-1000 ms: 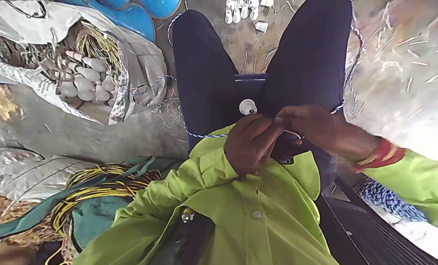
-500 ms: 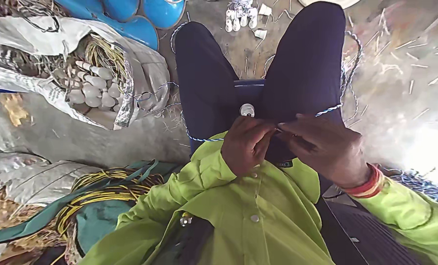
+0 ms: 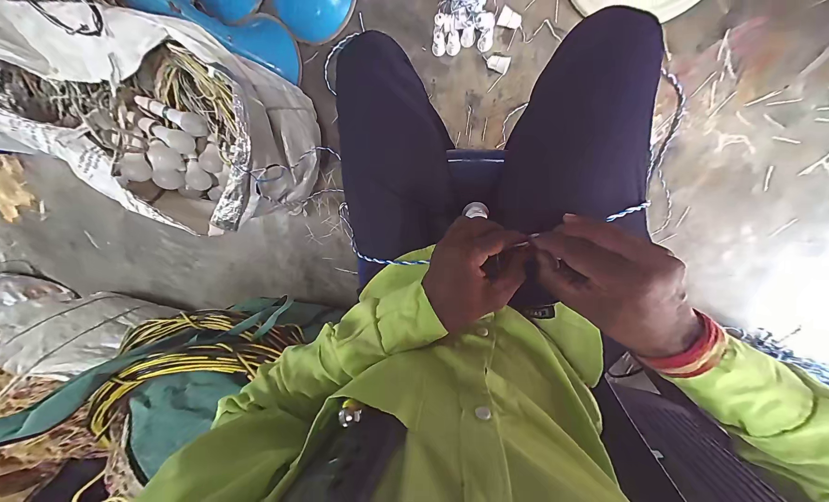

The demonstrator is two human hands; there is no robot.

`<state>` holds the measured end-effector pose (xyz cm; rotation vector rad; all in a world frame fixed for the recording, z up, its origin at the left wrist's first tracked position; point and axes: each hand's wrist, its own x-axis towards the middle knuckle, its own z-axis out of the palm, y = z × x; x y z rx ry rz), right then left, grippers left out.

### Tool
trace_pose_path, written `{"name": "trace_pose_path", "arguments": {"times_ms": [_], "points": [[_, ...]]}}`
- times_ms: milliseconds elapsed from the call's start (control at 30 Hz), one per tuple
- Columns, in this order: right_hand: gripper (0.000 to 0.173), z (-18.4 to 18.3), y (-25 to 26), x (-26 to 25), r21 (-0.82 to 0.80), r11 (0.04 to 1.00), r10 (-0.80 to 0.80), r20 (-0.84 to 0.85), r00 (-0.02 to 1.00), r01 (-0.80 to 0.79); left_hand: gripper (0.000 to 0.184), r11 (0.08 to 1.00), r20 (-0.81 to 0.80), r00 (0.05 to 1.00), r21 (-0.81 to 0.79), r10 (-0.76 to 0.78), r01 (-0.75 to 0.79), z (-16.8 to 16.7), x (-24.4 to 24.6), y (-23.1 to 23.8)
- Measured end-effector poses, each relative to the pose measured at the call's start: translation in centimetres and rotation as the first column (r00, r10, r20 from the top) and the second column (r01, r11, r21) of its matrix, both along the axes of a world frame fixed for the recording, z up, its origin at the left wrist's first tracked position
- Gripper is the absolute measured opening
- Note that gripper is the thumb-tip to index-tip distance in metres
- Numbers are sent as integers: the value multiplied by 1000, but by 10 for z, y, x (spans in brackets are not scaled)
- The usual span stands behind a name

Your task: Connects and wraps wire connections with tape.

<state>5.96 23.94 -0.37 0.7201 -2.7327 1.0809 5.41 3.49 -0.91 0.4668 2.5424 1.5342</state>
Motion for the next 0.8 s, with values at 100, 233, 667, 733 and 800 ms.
{"name": "trace_pose_path", "arguments": {"times_ms": [100, 233, 667, 733, 800], "points": [[15, 0, 0, 0, 9, 1000, 26, 3, 1000, -26, 13, 1000, 71, 997, 21, -2, 0, -1, -1, 0], [16, 0, 2, -1, -2, 997, 78, 18, 997, -78, 14, 999, 207, 978, 51, -25, 14, 3, 0, 0], [22, 6, 8, -11, 43, 990, 116, 256, 960, -131, 15, 990, 20, 992, -62, -127, 128, 5, -2, -6], [22, 4, 10, -11, 7, 993, 109, 332, 937, -118, 16, 987, 6, 989, -68, -149, 149, 3, -1, -8], [19, 3, 12, -12, -82, 994, 97, 489, 867, -65, 17, 983, -7, 986, -69, -168, 167, 0, 0, -9]]}}
